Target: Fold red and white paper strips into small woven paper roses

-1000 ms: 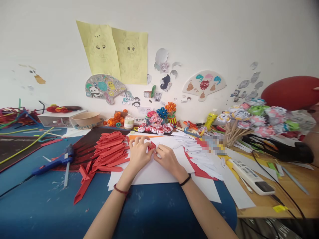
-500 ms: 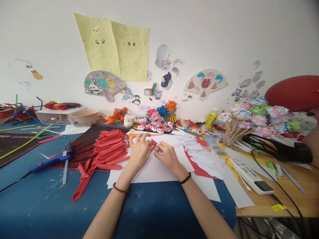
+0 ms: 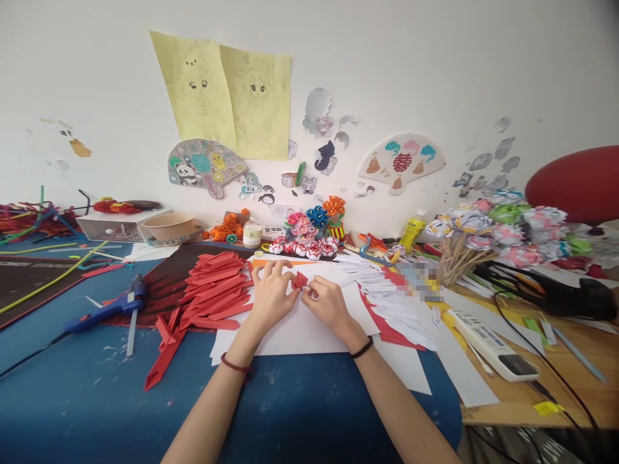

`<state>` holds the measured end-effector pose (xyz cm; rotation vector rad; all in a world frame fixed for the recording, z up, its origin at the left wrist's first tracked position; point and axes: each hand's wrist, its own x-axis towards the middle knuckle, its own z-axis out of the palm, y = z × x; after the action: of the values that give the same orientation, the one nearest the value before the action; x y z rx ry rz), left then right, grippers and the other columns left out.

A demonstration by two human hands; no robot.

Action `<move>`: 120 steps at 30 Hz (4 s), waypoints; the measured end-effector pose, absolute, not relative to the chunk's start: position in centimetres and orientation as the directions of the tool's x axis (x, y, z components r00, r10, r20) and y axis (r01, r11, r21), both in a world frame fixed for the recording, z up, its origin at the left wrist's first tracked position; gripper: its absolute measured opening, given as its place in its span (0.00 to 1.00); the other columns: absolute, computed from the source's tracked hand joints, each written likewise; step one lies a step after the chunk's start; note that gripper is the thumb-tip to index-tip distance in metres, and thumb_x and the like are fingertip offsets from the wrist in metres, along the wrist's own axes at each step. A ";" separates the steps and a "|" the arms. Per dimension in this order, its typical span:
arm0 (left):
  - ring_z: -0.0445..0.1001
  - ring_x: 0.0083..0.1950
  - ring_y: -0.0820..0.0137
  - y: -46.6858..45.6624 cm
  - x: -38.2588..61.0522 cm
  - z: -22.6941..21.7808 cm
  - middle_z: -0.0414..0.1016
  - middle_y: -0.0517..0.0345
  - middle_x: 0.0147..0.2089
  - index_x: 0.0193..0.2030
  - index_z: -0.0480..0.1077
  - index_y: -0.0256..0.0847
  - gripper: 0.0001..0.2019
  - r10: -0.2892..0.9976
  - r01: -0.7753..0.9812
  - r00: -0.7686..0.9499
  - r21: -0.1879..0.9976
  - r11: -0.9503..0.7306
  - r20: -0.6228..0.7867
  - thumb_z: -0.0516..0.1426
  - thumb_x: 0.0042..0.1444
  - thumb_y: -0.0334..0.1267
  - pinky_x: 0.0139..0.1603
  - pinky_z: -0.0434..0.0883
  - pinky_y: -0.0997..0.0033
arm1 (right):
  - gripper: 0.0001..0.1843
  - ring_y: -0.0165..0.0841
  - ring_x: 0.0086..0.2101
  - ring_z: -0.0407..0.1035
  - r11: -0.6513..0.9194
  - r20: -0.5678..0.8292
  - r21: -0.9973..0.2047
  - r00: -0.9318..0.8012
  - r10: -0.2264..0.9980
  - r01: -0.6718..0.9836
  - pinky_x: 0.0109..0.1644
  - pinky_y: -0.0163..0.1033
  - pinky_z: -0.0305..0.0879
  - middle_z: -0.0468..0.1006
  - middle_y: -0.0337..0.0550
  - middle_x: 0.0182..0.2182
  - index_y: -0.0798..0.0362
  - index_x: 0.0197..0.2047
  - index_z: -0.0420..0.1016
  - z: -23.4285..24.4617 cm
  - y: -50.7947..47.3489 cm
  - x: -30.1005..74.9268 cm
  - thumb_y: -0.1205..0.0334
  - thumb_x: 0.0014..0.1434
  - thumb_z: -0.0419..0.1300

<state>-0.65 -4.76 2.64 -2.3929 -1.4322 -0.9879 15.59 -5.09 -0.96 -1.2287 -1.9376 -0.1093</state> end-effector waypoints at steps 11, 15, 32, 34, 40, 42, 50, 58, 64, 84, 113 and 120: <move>0.62 0.56 0.56 -4.0 -0.8 3.5 0.70 0.58 0.54 0.28 0.73 0.45 0.04 0.666 0.779 0.438 0.114 -0.616 0.603 0.62 0.51 0.40 0.59 0.47 0.45 | 0.09 0.27 0.25 0.59 0.558 0.692 -0.317 -0.216 0.689 0.767 0.30 0.33 0.54 0.64 0.35 0.23 0.53 0.23 0.65 -0.9 -5.1 15.5 0.71 0.53 0.57; 0.62 0.55 0.57 -3.6 -1.0 3.6 0.71 0.60 0.53 0.26 0.73 0.44 0.04 0.672 0.748 0.447 0.166 -0.643 0.591 0.62 0.50 0.38 0.58 0.48 0.47 | 0.08 0.27 0.25 0.60 0.587 0.693 -0.316 -0.242 0.679 0.745 0.31 0.33 0.54 0.65 0.35 0.24 0.53 0.24 0.65 -0.8 -5.1 15.5 0.71 0.53 0.56; 0.63 0.54 0.60 -2.9 -1.6 3.4 0.73 0.61 0.52 0.27 0.74 0.44 0.06 0.702 0.728 0.470 0.214 -0.651 0.536 0.59 0.54 0.38 0.56 0.50 0.49 | 0.09 0.27 0.24 0.59 0.584 0.612 -0.379 -0.279 0.740 0.718 0.30 0.32 0.54 0.63 0.34 0.23 0.52 0.24 0.64 -0.2 -5.0 16.1 0.70 0.54 0.55; 0.63 0.54 0.59 -3.1 -1.4 3.4 0.73 0.60 0.52 0.27 0.75 0.45 0.07 0.719 0.745 0.442 0.226 -0.627 0.537 0.59 0.55 0.38 0.56 0.51 0.48 | 0.09 0.27 0.25 0.60 0.575 0.598 -0.374 -0.285 0.749 0.728 0.30 0.32 0.54 0.64 0.34 0.24 0.53 0.24 0.65 -0.1 -5.1 16.1 0.70 0.55 0.55; 0.63 0.54 0.57 -3.8 -0.4 3.3 0.73 0.59 0.52 0.26 0.74 0.45 0.10 0.753 0.790 0.293 0.294 -0.538 0.590 0.56 0.56 0.37 0.55 0.53 0.48 | 0.09 0.26 0.26 0.60 0.571 0.532 -0.328 -0.353 0.770 0.752 0.30 0.32 0.51 0.66 0.34 0.25 0.53 0.23 0.64 0.0 -5.3 16.1 0.70 0.54 0.56; 0.63 0.54 0.57 -3.9 -0.3 3.2 0.72 0.59 0.52 0.23 0.74 0.44 0.11 0.759 0.796 0.269 0.307 -0.522 0.593 0.56 0.56 0.36 0.54 0.54 0.48 | 0.10 0.26 0.25 0.59 0.552 0.510 -0.325 -0.349 0.786 0.768 0.29 0.32 0.49 0.65 0.33 0.23 0.53 0.22 0.63 0.0 -5.4 16.0 0.70 0.52 0.57; 0.65 0.52 0.56 -3.0 -0.8 2.9 0.75 0.57 0.49 0.26 0.76 0.45 0.10 0.834 0.783 0.192 0.432 -0.448 0.517 0.57 0.56 0.41 0.51 0.59 0.49 | 0.09 0.26 0.24 0.59 0.513 0.490 -0.307 -0.329 0.807 0.801 0.29 0.33 0.48 0.67 0.33 0.23 0.53 0.23 0.67 0.0 -5.3 16.2 0.71 0.53 0.58; 0.66 0.58 0.55 -3.2 -2.5 1.9 0.68 0.51 0.59 0.58 0.65 0.47 0.29 0.785 0.748 0.432 0.309 -0.587 0.444 0.64 0.49 0.48 0.51 0.64 0.58 | 0.05 0.33 0.36 0.68 0.582 0.463 -0.279 -0.424 0.778 0.764 0.40 0.35 0.58 0.75 0.40 0.31 0.50 0.34 0.78 0.3 -5.0 17.8 0.66 0.59 0.61; 0.74 0.48 0.59 -3.1 -2.2 0.9 0.76 0.52 0.48 0.55 0.67 0.44 0.27 0.823 0.750 0.446 0.354 -0.558 0.352 0.64 0.49 0.47 0.48 0.67 0.62 | 0.08 0.33 0.36 0.69 0.526 0.473 -0.456 -0.306 0.827 0.717 0.40 0.36 0.62 0.76 0.40 0.33 0.49 0.42 0.79 0.3 -4.6 18.3 0.63 0.57 0.64; 0.70 0.52 0.61 -3.7 -1.7 1.2 0.72 0.50 0.53 0.60 0.59 0.44 0.21 0.703 0.679 0.498 0.276 -0.681 0.508 0.54 0.61 0.40 0.52 0.66 0.61 | 0.07 0.31 0.29 0.69 0.465 0.461 -0.615 -0.188 0.867 0.637 0.34 0.34 0.63 0.76 0.38 0.27 0.52 0.37 0.76 -0.8 -4.2 17.5 0.67 0.52 0.65; 0.65 0.49 0.62 -3.5 -1.3 1.9 0.75 0.62 0.45 0.30 0.74 0.46 0.06 0.847 0.766 0.115 0.496 -0.408 0.519 0.59 0.56 0.42 0.49 0.55 0.58 | 0.24 0.40 0.41 0.66 0.554 0.666 -0.172 -0.318 0.674 0.815 0.43 0.44 0.62 0.72 0.45 0.43 0.51 0.44 0.70 1.2 -6.0 16.3 0.49 0.49 0.70; 0.65 0.51 0.62 -3.7 -1.0 1.8 0.74 0.61 0.49 0.28 0.74 0.46 0.10 0.843 0.749 0.108 0.515 -0.417 0.527 0.57 0.58 0.43 0.49 0.56 0.57 | 0.08 0.37 0.39 0.63 0.561 0.714 -0.038 -0.370 0.594 0.827 0.41 0.42 0.58 0.71 0.46 0.41 0.52 0.36 0.72 0.3 -5.9 15.4 0.57 0.59 0.62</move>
<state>-0.98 -3.74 1.80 -2.4234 -1.7521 -1.2988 15.40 -5.94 0.32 -1.1347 -2.0998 -0.4294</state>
